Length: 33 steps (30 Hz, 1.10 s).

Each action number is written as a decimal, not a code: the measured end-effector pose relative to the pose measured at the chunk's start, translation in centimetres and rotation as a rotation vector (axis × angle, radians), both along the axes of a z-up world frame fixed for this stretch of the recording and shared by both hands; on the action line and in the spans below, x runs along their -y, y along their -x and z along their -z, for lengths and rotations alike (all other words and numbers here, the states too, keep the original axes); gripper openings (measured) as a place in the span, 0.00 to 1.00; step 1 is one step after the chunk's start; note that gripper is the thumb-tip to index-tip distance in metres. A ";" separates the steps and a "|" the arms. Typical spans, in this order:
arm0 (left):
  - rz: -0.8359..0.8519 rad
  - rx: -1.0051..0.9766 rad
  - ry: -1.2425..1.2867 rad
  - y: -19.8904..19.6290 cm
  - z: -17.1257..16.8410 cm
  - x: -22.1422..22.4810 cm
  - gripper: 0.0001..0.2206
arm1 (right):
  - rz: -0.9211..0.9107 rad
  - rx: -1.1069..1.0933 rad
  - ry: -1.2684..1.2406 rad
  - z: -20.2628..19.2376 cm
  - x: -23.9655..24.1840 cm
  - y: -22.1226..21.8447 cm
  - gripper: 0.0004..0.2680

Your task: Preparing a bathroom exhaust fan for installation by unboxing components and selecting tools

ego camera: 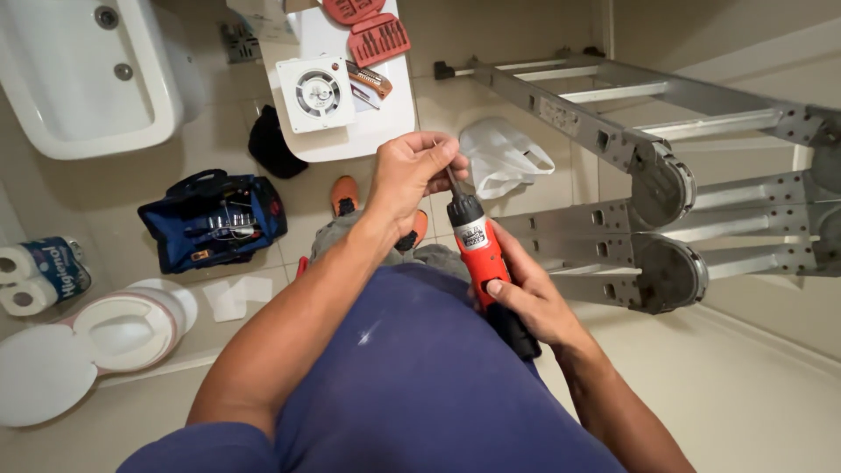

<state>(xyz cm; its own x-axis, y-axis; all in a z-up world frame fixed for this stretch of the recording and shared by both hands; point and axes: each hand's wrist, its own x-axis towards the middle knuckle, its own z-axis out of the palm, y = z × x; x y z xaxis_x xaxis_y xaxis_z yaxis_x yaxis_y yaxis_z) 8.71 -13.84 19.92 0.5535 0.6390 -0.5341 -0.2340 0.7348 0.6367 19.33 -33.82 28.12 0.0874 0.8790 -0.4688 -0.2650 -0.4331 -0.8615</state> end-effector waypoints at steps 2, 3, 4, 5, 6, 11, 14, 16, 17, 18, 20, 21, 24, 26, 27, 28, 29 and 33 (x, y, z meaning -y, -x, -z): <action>0.013 0.000 -0.010 0.1 -0.1 -0.2 0.12 | -0.007 0.004 -0.006 0.0 -0.2 0.1 0.31; 0.015 -0.005 -0.013 0.2 -0.1 -0.2 0.12 | -0.003 -0.007 -0.008 0.0 -0.3 0.1 0.31; 0.017 -0.011 -0.013 0.3 0.0 -0.1 0.11 | 0.002 -0.020 -0.007 0.0 -0.4 0.3 0.31; 0.015 -0.011 -0.014 0.3 0.1 -0.2 0.11 | -0.001 -0.020 -0.008 0.3 -0.3 0.2 0.31; 0.015 -0.011 -0.015 0.4 0.1 -0.2 0.12 | 0.000 -0.013 -0.009 0.5 -0.1 0.2 0.31; 0.012 -0.011 -0.016 0.6 0.0 0.0 0.12 | 0.022 -0.008 -0.024 1.5 0.2 0.3 0.31; 0.015 -0.029 -0.020 0.6 -0.1 -0.1 0.12 | 0.023 -0.001 -0.038 1.8 0.1 0.2 0.31; 0.016 -0.045 -0.015 0.8 0.3 0.0 0.12 | -0.009 0.071 -0.010 1.8 0.1 0.3 0.33; 0.014 -0.046 -0.015 0.8 0.2 0.1 0.12 | -0.011 0.071 -0.011 0.9 -0.3 0.4 0.33; 0.000 -0.049 -0.006 0.9 0.0 0.2 0.12 | -0.057 0.153 0.022 0.2 -0.8 0.5 0.33; -0.022 -0.058 0.003 1.1 -0.3 0.3 0.11 | -0.110 0.231 0.054 -0.5 -1.3 0.5 0.32; -0.028 -0.057 0.008 1.3 -0.6 0.4 0.12 | -0.124 0.253 0.067 -0.3 -1.3 0.4 0.32; -0.054 -0.062 0.019 1.7 0.1 0.6 0.12 | -0.155 0.283 0.095 -0.4 -1.8 0.6 0.33; -0.074 -0.067 0.021 1.8 0.8 0.9 0.11 | -0.172 0.292 0.108 -0.4 -2.0 0.9 0.32; -0.124 -0.067 0.056 1.8 1.0 1.1 0.11 | -0.152 0.269 0.117 -0.1 -2.0 1.1 0.32; -0.172 -0.069 0.089 1.9 1.2 1.1 0.10 | -0.128 0.244 0.127 0.2 -2.2 1.4 0.31; -0.176 -0.074 0.089 2.1 1.1 0.6 0.10 | -0.132 0.238 0.127 0.5 -2.5 1.6 0.31; -0.331 -0.044 0.222 3.6 1.4 -2.1 0.11 | -0.111 0.181 0.081 2.2 -3.4 2.7 0.32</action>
<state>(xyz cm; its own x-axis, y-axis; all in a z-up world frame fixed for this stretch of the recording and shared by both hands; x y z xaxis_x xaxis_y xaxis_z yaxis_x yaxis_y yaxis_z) 5.16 -11.76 18.48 0.3108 0.6456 -0.6976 -0.4574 0.7449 0.4857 16.61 -30.37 25.91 0.0817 0.8478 -0.5240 -0.0559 -0.5211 -0.8517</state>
